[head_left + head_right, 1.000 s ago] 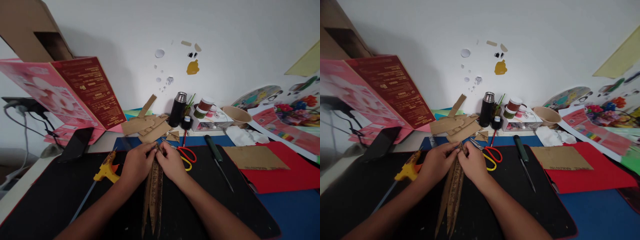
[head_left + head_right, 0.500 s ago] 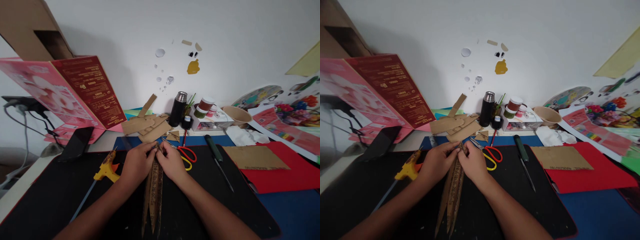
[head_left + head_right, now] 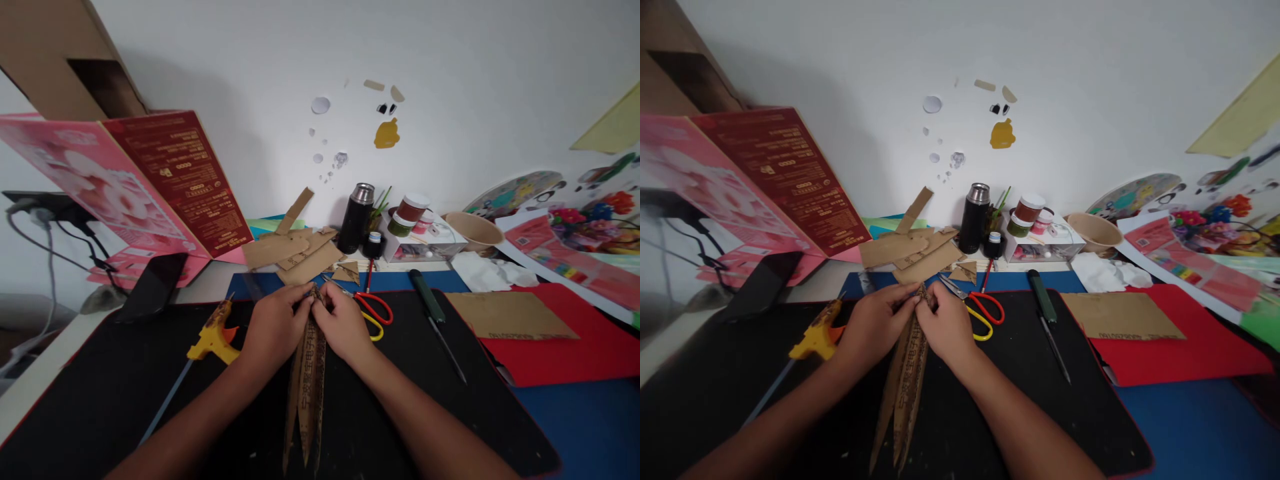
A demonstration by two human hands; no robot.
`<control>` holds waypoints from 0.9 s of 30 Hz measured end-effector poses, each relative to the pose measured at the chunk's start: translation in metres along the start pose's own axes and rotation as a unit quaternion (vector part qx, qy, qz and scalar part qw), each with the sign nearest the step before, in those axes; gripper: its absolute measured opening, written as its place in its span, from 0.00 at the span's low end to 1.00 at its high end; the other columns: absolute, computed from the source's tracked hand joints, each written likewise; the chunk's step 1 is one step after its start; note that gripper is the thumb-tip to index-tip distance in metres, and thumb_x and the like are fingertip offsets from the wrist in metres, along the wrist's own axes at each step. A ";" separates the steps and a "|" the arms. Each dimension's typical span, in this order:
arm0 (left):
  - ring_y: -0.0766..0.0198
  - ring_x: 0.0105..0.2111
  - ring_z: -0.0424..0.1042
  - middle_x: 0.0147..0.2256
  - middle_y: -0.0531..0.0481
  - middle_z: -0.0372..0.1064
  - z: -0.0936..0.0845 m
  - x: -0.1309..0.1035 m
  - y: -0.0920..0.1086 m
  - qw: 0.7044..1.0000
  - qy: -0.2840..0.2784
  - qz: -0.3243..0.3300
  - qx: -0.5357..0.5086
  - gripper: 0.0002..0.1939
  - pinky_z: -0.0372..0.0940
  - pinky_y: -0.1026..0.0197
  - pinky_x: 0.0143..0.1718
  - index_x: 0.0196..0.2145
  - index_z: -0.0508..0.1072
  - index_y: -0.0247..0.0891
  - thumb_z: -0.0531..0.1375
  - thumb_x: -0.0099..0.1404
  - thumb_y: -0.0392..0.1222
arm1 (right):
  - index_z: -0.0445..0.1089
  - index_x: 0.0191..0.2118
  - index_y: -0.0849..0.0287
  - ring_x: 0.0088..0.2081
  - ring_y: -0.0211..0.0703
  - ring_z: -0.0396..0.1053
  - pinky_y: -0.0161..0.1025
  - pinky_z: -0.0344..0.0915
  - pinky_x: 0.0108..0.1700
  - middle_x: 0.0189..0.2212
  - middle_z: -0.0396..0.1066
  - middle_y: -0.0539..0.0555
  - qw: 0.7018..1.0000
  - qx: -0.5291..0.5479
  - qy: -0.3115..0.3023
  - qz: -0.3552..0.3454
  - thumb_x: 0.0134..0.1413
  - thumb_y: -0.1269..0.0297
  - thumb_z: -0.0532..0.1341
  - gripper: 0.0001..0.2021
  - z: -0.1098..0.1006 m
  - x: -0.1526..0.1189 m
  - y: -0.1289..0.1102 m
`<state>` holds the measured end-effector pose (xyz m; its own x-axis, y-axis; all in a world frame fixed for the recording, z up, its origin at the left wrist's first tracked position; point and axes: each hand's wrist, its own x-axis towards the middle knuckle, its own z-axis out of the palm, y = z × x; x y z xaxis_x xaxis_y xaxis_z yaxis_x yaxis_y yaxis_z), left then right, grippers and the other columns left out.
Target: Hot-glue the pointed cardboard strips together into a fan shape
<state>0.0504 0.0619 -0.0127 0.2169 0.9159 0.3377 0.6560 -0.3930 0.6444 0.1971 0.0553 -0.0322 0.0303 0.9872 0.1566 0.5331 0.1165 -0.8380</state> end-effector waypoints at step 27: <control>0.54 0.50 0.79 0.50 0.46 0.80 0.001 0.000 0.000 1.000 -0.001 -0.009 0.003 0.15 0.72 0.52 0.54 0.50 0.81 0.40 0.60 0.69 0.35 | 0.56 0.28 0.54 0.26 0.39 0.57 0.36 0.50 0.30 0.22 0.58 0.44 1.000 0.009 0.001 -0.005 0.57 0.61 0.58 0.10 0.000 -0.001 0.000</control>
<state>0.0506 0.0617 -0.0134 0.2071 0.9227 0.3250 0.6646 -0.3765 0.6454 0.1972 0.0544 -0.0318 0.0265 0.9858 0.1657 0.5176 0.1282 -0.8460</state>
